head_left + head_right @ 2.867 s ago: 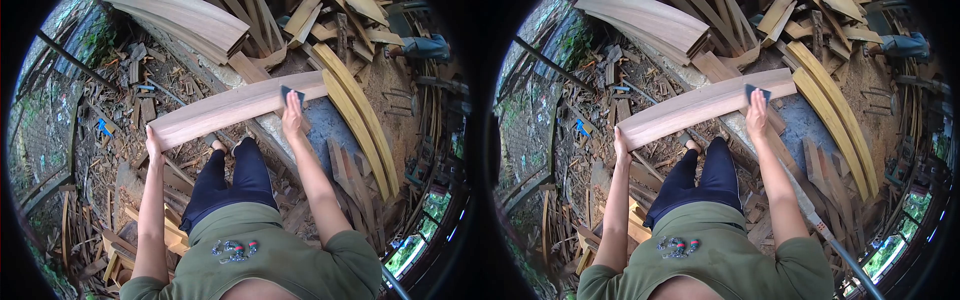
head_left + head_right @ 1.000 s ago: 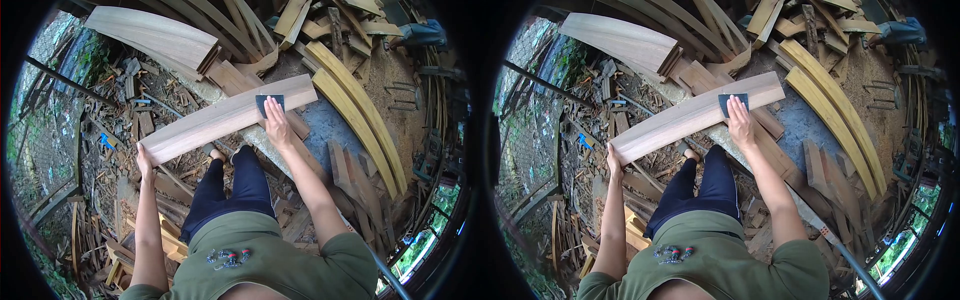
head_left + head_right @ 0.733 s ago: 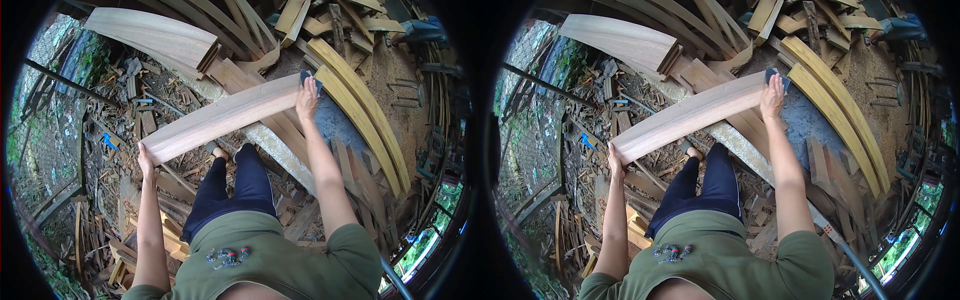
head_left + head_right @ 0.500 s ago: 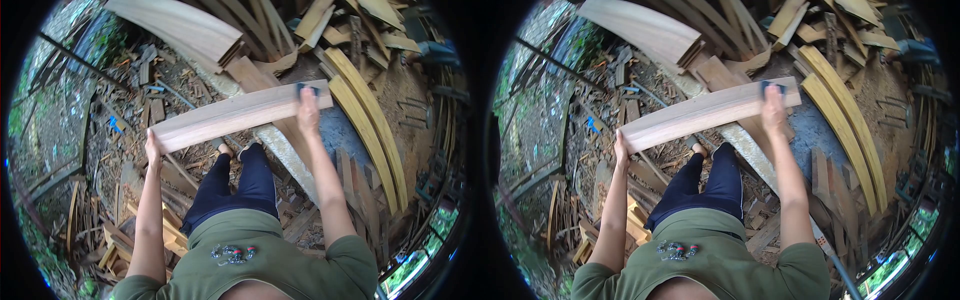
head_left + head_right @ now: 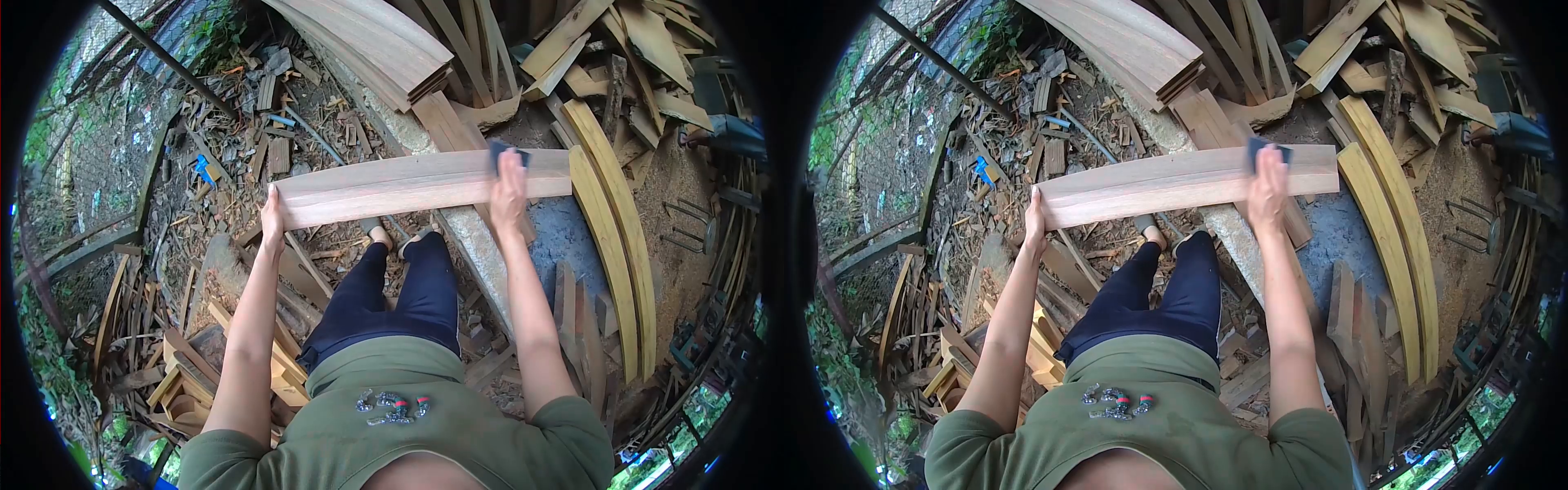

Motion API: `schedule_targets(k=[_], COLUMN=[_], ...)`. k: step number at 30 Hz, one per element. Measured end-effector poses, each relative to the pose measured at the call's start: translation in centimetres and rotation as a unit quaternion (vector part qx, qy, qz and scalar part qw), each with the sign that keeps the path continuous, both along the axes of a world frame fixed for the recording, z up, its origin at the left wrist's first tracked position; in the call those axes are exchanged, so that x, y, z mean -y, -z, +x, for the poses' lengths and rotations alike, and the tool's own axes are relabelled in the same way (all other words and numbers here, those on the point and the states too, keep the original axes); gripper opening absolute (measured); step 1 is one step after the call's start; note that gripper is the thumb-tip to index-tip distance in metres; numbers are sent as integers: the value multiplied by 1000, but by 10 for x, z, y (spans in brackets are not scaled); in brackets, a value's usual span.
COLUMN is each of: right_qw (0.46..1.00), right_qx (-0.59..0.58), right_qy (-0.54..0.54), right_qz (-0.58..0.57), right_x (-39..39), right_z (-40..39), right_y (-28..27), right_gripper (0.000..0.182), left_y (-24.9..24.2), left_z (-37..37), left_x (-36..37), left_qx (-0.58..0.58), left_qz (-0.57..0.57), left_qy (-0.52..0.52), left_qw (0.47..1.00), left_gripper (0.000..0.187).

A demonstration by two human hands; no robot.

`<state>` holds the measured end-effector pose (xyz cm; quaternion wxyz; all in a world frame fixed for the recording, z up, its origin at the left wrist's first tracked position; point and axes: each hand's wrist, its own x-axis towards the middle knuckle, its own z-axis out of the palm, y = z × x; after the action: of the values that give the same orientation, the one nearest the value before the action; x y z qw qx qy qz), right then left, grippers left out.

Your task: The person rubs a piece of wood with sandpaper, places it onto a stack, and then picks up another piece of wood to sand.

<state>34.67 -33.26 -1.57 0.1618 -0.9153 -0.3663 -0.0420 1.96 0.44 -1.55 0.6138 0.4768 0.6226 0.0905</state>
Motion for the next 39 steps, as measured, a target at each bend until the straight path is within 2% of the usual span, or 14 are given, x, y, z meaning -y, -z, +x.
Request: schedule_targets(k=[1, 4, 8, 11, 16, 21, 23, 26, 27, 28, 30, 31, 34, 39], right_qw=[994, 995, 989, 981, 992, 960, 931, 912, 885, 833, 724, 722, 784, 791], right_qx=[-16, 10, -72, -35, 12, -6, -151, -221, -309, -372, -514, -518, -496, -508], right_qy=[85, 87, -125, -192, 124, 279, 321, 335, 329, 361, 402, 401, 326, 241], right_qz=[60, 45, 34, 8, 4, -16, 82, 82, 111, 192, 224, 224, 184, 242], right_x=[-1, -26, -71, -55, 26, 73, 76, 96, 123, 113, 101, 100, 97, 102], right_z=[5, -23, -105, -74, 29, 89, 104, 135, 160, 154, 148, 141, 123, 80], right_y=[0, 16, -20, -24, 2, -6, -18, -6, 24, 6, -36, -51, -97, -196], right_gripper=[54, 53, 51, 50, 49, 42, 43, 45, 55, 58, 56, 56, 51, 37], left_y=[4, 0, -4, 0, 16, 24, 25, 6, 8, 9, 7, -14, 42, 0], left_z=[0, 6, 7, 7, 0, -2, -4, 3, 3, 5, 6, 19, -2, -22], left_x=[0, 4, 3, 0, -1, -5, -5, -1, -3, -3, 0, 2, -11, -10], left_qx=[15, 25, 16, 9, 26, 43, 71, 22, 18, 17, 12, -80, -80, -8], left_qz=[1, -7, -29, -21, -31, -52, -74, -114, -101, -95, -97, -137, -177, -199], left_qy=[2, -10, 2, 5, 3, 12, 4, -1, 18, 14, 18, 0, -73, -105], left_qw=[1000, 1000, 999, 1000, 999, 998, 995, 993, 995, 995, 995, 987, 978, 974], left_gripper=[67, 68, 71, 71, 71, 70, 70, 71, 73, 73, 77, 80, 83, 81])
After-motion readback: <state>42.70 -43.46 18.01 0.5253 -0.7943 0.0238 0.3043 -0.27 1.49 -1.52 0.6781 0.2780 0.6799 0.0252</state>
